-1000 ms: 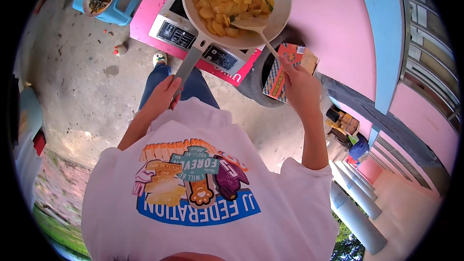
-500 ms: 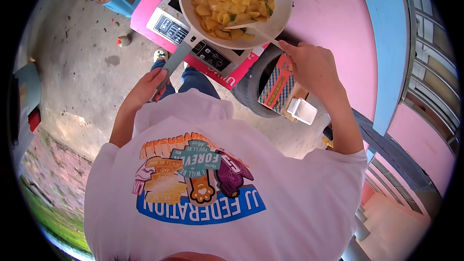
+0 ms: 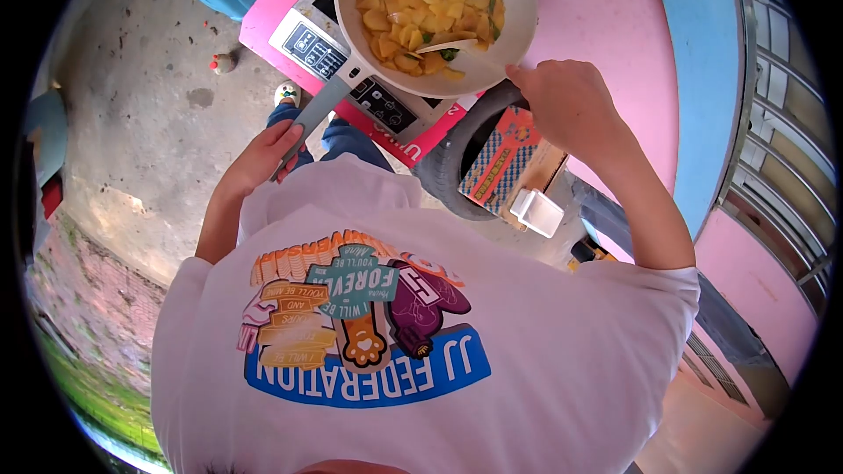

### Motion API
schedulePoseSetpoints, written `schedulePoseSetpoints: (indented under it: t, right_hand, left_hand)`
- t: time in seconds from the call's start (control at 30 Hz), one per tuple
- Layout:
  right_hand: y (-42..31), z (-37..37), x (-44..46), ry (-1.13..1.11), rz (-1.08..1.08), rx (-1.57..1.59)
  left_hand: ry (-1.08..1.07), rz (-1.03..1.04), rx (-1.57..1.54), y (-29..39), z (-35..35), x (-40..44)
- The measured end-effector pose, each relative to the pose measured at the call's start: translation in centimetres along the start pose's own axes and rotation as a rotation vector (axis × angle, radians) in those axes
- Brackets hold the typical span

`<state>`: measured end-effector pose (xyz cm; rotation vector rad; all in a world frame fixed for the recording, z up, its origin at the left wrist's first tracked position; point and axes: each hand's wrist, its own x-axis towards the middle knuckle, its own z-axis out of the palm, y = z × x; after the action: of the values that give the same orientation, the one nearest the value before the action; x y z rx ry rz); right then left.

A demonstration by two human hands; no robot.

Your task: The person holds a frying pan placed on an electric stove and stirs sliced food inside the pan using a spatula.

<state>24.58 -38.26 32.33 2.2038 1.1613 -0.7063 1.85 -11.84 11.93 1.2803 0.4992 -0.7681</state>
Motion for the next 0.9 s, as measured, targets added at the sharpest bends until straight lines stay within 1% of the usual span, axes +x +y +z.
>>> schedulePoseSetpoints:
  t: [0.13,0.2,0.33,0.43,0.6,0.63,0.7,0.73,0.8,0.83,0.9]
  right_hand:
    - [0.0,-1.0,1.0,-0.029,-0.068,-0.048]
    - [-0.1,-1.0,1.3,-0.007,-0.127,-0.039]
    - [-0.5,-1.7,1.6,0.006,-0.168,-0.071]
    - [-0.2,-1.8,2.0,-0.025,-0.199,-0.085]
    - [-0.2,-1.7,2.5,0.045,-0.262,-0.016]
    - [-0.4,-1.6,2.5,0.044,-0.260,-0.014]
    - [-0.9,-1.3,2.7,-0.061,-0.234,0.015]
    - [-1.2,-1.2,2.8,-0.059,-0.232,0.017]
    - [-1.5,-1.0,2.7,0.070,-0.181,-0.028]
    - [-1.4,-0.9,2.6,0.072,-0.174,-0.026]
    - [-1.0,-0.9,2.4,0.037,-0.250,-0.038]
  left_hand:
    - [-0.005,-0.006,-0.010,-0.1,0.0,0.0]
    - [-0.008,-0.013,-0.018,-0.2,0.0,0.1]
    - [-0.010,-0.002,-0.007,-0.2,-0.1,0.1]
    - [-0.017,-0.013,0.002,-0.2,-0.1,0.1]
    - [-0.019,-0.032,0.013,-0.1,-0.2,0.1]
    - [-0.020,-0.032,0.008,-0.1,-0.2,0.1]
    - [-0.022,-0.030,0.005,-0.2,-0.1,0.2]
    - [-0.025,-0.022,0.002,-0.2,-0.2,0.2]
    - [-0.032,-0.017,0.005,-0.3,-0.1,0.1]
    - [-0.027,-0.024,0.000,-0.2,-0.1,0.1]
    - [-0.022,-0.026,0.000,0.1,-0.1,0.1]
